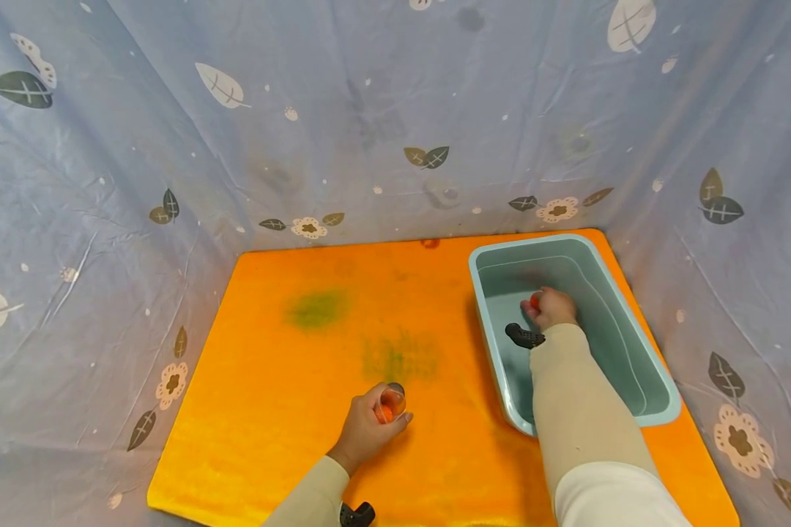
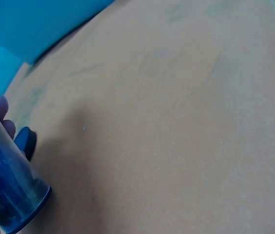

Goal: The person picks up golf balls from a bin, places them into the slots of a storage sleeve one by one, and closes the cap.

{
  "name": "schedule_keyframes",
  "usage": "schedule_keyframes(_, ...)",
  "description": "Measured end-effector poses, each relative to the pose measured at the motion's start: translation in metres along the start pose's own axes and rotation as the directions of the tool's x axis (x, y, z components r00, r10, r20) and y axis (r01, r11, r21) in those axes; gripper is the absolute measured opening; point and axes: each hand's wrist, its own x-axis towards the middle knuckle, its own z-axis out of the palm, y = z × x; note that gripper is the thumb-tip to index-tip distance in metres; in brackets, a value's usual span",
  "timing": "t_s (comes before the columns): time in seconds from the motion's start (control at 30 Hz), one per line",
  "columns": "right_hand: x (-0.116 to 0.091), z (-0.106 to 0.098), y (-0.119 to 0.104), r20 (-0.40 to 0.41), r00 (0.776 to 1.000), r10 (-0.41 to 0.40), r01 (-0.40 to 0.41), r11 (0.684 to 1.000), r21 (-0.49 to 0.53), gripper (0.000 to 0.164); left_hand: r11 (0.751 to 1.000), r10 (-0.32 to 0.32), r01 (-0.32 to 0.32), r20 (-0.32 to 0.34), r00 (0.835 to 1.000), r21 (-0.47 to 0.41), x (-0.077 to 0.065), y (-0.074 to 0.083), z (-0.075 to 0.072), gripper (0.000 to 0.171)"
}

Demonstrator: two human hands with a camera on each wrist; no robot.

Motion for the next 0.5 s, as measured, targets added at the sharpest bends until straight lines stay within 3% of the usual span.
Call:
schedule_keyframes(0.23,-0.006,-0.003,-0.006,0.034,0.999,0.042,-0.045,0.994,0.100,0.076,1.000,0.013,-0.012,0.005,1.000,-0.022,-0.002,0.001,0.001,0.029)
schedule_keyframes(0.43,-0.010,0.001,-0.010,0.090,0.995,0.049,-0.066,0.979,0.192,0.033,1.000,0.021,-0.020,0.008,1.000,-0.024,-0.004,0.003,-0.001,0.028)
schedule_keyframes(0.5,-0.012,0.004,-0.011,0.118,0.992,0.047,-0.071,0.975,0.209,0.027,0.999,0.020,-0.020,0.005,1.000,-0.025,-0.005,0.002,-0.001,0.028)
